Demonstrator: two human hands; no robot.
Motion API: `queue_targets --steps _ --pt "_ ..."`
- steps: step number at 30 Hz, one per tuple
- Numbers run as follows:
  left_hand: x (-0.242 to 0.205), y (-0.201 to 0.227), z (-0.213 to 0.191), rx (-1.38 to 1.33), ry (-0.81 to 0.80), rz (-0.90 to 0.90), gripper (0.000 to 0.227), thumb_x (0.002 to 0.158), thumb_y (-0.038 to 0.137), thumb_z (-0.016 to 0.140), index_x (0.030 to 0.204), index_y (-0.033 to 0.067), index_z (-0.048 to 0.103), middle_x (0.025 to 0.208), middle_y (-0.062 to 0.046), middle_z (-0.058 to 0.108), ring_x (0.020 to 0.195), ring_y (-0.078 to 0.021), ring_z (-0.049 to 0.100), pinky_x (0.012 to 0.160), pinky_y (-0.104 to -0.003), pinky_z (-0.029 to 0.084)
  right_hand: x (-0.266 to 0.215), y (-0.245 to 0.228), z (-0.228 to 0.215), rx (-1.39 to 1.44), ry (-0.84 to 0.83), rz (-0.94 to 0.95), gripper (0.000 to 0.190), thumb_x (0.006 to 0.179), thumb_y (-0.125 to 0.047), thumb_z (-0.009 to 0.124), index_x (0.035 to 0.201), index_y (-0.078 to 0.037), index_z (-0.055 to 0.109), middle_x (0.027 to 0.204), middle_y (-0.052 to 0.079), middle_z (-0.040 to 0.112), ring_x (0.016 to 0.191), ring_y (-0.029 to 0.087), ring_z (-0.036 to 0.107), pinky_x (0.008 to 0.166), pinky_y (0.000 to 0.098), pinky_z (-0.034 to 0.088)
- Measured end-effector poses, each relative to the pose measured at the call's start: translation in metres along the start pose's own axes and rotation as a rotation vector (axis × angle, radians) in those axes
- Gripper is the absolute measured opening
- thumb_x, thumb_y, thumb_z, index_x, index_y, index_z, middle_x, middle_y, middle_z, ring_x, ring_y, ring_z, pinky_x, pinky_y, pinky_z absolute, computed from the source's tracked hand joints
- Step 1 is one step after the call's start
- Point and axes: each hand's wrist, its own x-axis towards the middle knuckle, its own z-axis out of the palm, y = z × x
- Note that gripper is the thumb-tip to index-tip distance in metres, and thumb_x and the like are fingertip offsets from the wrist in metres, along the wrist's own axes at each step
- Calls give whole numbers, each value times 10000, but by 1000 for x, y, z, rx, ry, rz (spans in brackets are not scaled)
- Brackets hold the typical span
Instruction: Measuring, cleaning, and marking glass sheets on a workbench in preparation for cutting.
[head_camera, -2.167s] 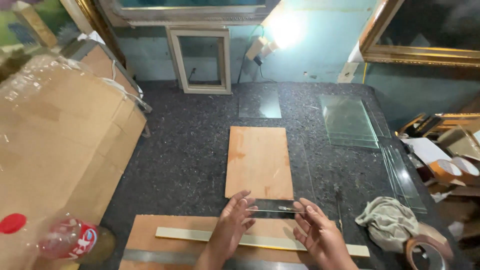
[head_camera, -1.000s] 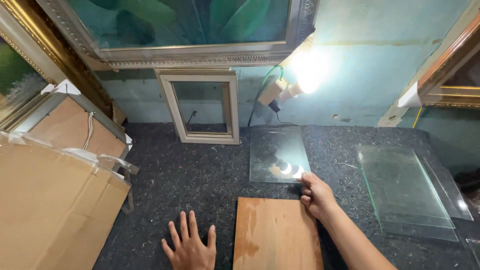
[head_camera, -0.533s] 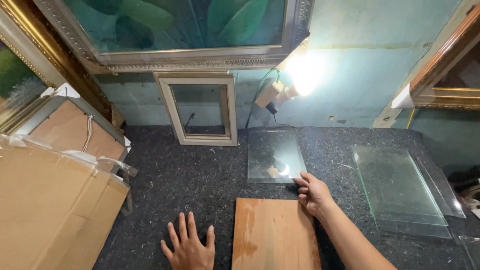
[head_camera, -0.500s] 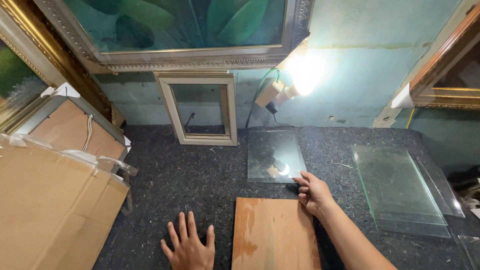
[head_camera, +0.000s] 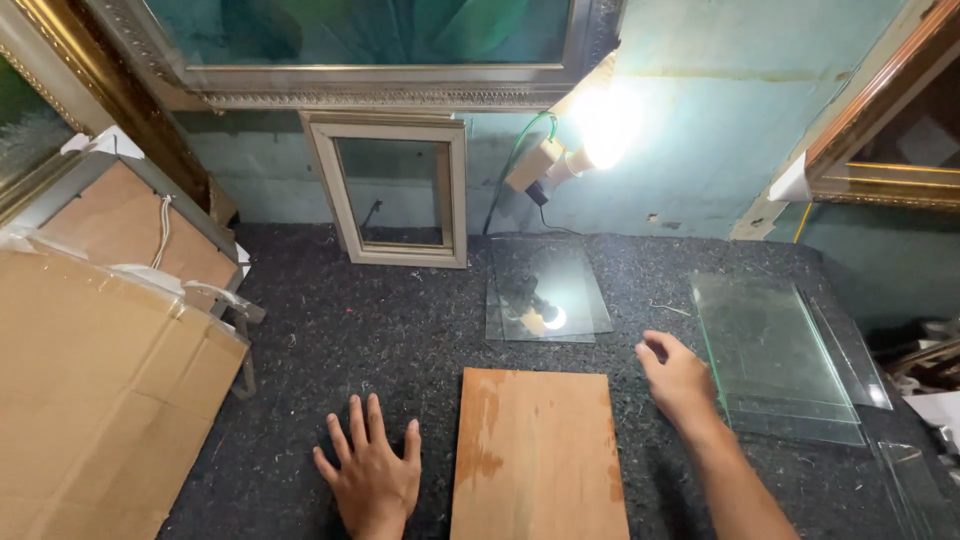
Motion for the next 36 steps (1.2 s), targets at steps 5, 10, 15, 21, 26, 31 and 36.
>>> queue_targets --steps 5,10,15,21,26,31,36 --pt "-1 -2 7 -3 62 16 673 785 610 284 1339 229 269 1416 24 245 1326 -277 170 1016 -547 162 22 -49 28 -194 18 -222 453 806 -435 440 1200 -217 492 1241 -10 491 1143 264 434 872 530 331" --pt "5 2 6 36 -39 -33 680 780 629 259 1351 263 220 1432 47 190 1335 -265 136 1037 -537 126 21 -73 45 -423 -163 -230 643 782 -615 345 1346 -323 248 1443 78 162 1320 267 155 932 599 218" --pt "8 0 17 58 19 -31 684 770 642 266 1340 264 257 1418 43 230 1327 -266 166 1025 -538 154 2 -85 48 -434 -146 -145 631 748 -659 364 1300 -356 329 1430 65 205 1324 264 149 956 638 149" --pt "6 0 16 32 40 -19 669 771 619 298 1333 258 270 1415 37 238 1328 -267 164 1023 -538 157 -2 -84 61 -372 -61 -138 595 712 -658 440 1226 -359 418 1379 58 284 1295 235 196 913 644 179" --pt "6 -1 15 12 36 -12 678 772 617 293 1340 251 257 1420 34 226 1332 -269 148 1024 -540 143 -1 -83 72 -421 -34 -138 608 729 -679 400 1253 -372 376 1379 67 277 1284 253 202 901 663 176" --pt "4 -1 10 23 -20 -18 682 777 625 277 1344 249 241 1424 37 209 1336 -268 130 1031 -540 137 -6 -86 72 -432 -52 -117 623 736 -683 378 1277 -376 346 1386 64 262 1291 250 186 908 674 157" --pt "5 0 5 -3 -26 -10 687 783 621 274 1347 229 238 1426 23 206 1335 -280 129 1027 -552 131 -10 -78 65 -390 -60 -127 706 768 -655 299 1364 -289 209 1424 64 201 1318 245 147 917 680 142"
